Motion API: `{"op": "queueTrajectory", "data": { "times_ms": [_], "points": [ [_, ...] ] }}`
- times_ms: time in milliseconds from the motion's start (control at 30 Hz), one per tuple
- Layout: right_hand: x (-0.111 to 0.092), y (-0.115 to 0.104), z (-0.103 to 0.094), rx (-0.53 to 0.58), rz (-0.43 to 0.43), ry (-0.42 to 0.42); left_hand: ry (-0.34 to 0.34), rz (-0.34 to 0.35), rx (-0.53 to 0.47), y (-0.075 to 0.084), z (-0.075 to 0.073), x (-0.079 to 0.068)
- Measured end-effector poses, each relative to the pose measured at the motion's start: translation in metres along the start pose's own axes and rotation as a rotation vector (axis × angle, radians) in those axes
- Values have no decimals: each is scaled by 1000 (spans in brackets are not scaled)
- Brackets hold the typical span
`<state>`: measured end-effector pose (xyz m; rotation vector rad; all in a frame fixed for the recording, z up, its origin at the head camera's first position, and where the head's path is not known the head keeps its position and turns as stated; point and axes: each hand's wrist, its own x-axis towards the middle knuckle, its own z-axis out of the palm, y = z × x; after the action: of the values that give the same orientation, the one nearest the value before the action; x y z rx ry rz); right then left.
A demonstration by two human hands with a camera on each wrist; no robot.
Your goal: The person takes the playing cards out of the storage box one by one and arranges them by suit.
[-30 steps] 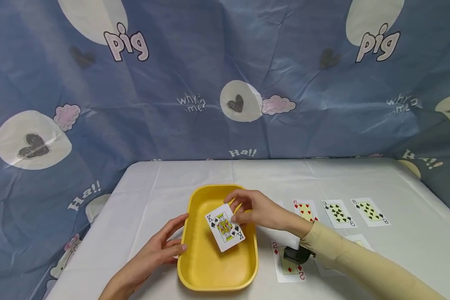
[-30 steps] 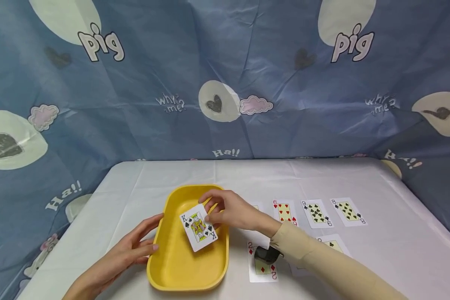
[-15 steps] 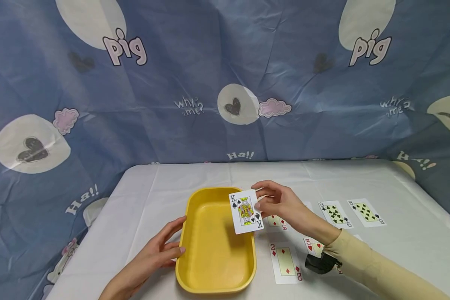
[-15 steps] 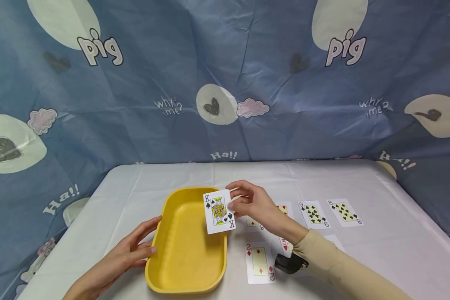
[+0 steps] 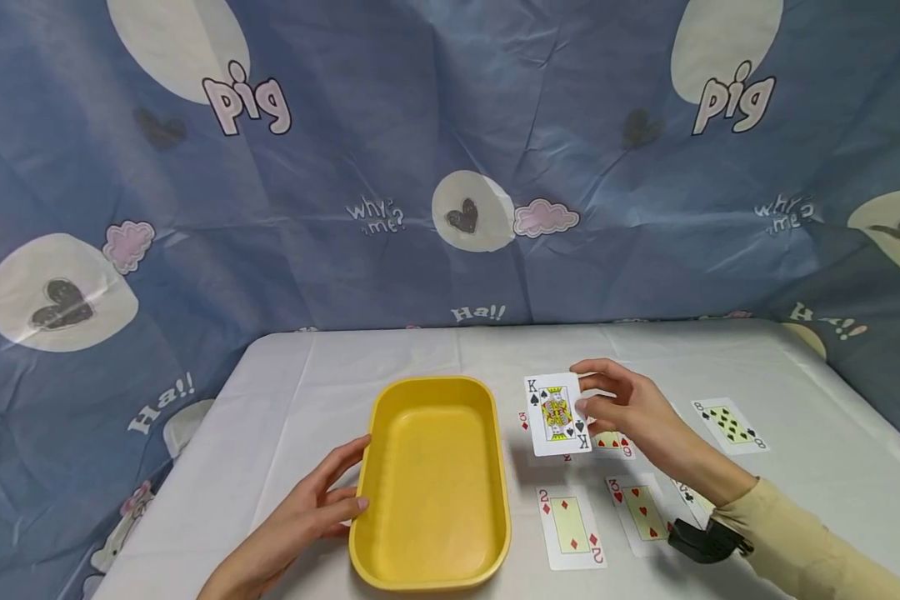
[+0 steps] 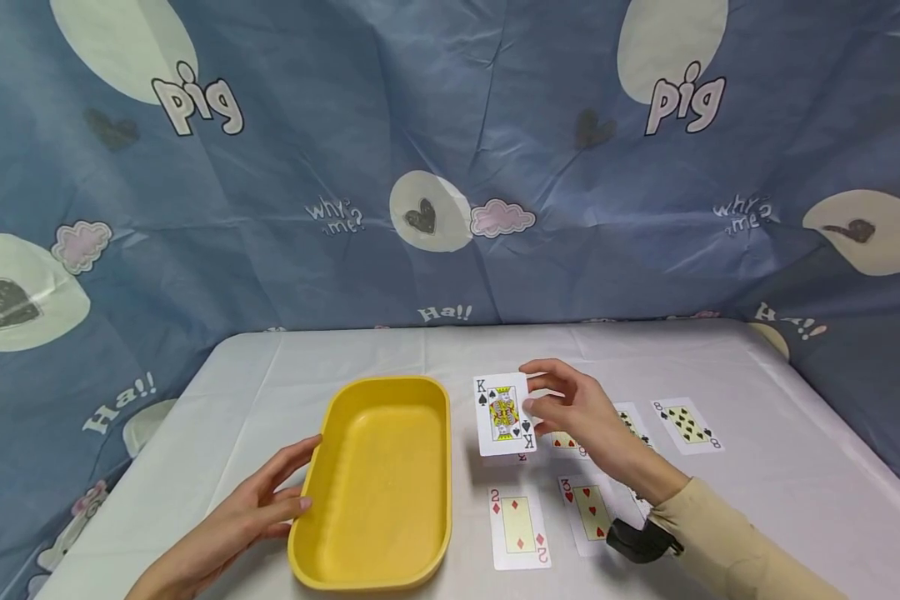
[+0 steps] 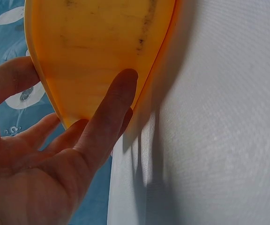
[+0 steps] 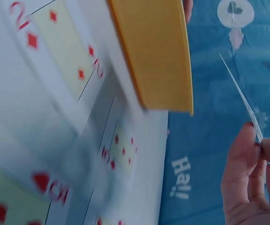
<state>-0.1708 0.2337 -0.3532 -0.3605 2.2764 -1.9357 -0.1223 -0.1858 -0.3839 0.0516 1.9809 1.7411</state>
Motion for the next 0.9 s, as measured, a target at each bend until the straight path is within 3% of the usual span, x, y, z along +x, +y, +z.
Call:
{"op": "queueTrajectory", "data": {
  "times_ms": [233, 533, 900],
  "points": [
    [-15, 3, -30, -33, 4, 37, 3, -4, -9, 1, 0, 0],
    [-38, 9, -80, 15, -44, 31, -1, 0, -2, 2, -1, 1],
    [-71, 21, -134, -231, -15, 68, -4, -8, -10, -1, -1, 2]
  ]
}}
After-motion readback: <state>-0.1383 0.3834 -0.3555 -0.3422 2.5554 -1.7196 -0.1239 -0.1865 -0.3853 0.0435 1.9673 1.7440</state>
